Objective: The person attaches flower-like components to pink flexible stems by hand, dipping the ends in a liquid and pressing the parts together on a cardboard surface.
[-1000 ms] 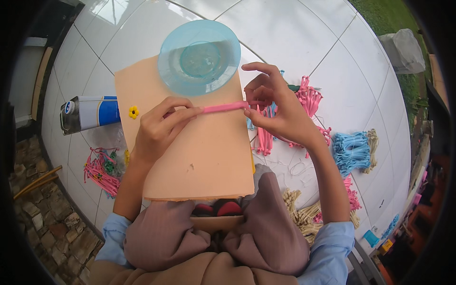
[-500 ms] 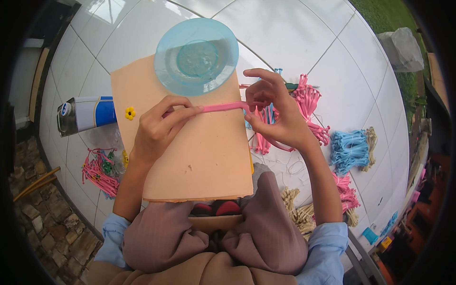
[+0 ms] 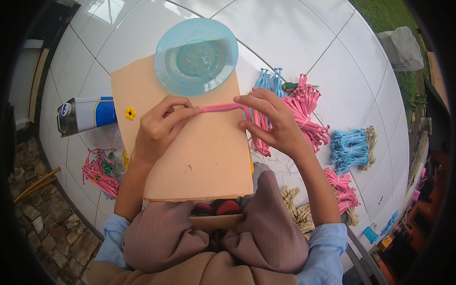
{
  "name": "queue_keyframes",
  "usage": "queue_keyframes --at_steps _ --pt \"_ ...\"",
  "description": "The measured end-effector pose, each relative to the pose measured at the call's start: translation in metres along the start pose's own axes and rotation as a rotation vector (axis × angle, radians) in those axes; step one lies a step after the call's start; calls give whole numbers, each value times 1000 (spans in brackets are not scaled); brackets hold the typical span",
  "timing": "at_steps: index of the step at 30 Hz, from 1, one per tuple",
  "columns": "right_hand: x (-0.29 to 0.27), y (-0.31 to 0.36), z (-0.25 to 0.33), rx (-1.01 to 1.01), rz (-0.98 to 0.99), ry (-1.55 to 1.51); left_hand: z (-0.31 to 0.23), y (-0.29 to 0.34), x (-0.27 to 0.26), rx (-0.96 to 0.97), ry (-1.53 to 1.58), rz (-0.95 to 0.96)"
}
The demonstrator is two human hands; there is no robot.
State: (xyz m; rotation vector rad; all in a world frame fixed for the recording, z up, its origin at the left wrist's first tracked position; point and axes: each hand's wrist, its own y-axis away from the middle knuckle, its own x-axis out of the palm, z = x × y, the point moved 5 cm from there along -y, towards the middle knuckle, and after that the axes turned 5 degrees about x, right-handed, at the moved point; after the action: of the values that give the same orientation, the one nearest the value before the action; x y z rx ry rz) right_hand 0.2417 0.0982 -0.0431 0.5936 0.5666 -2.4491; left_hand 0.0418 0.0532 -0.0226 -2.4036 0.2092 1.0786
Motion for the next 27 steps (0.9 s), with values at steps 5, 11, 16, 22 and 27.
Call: queue_keyframes --at_steps 5,11,16,22,27 --pt "5 -7 15 -119 109 390 3 1 2 -33 68 -41" --pt "13 -9 25 -224 193 712 4 5 2 -16 57 -15" --pt "17 -9 24 -226 214 754 4 5 4 -21 74 -17" --pt "12 -15 29 -245 195 681 2 3 2 -7 73 -12" --pt "13 -16 22 -235 166 630 6 0 4 -16 81 -82"
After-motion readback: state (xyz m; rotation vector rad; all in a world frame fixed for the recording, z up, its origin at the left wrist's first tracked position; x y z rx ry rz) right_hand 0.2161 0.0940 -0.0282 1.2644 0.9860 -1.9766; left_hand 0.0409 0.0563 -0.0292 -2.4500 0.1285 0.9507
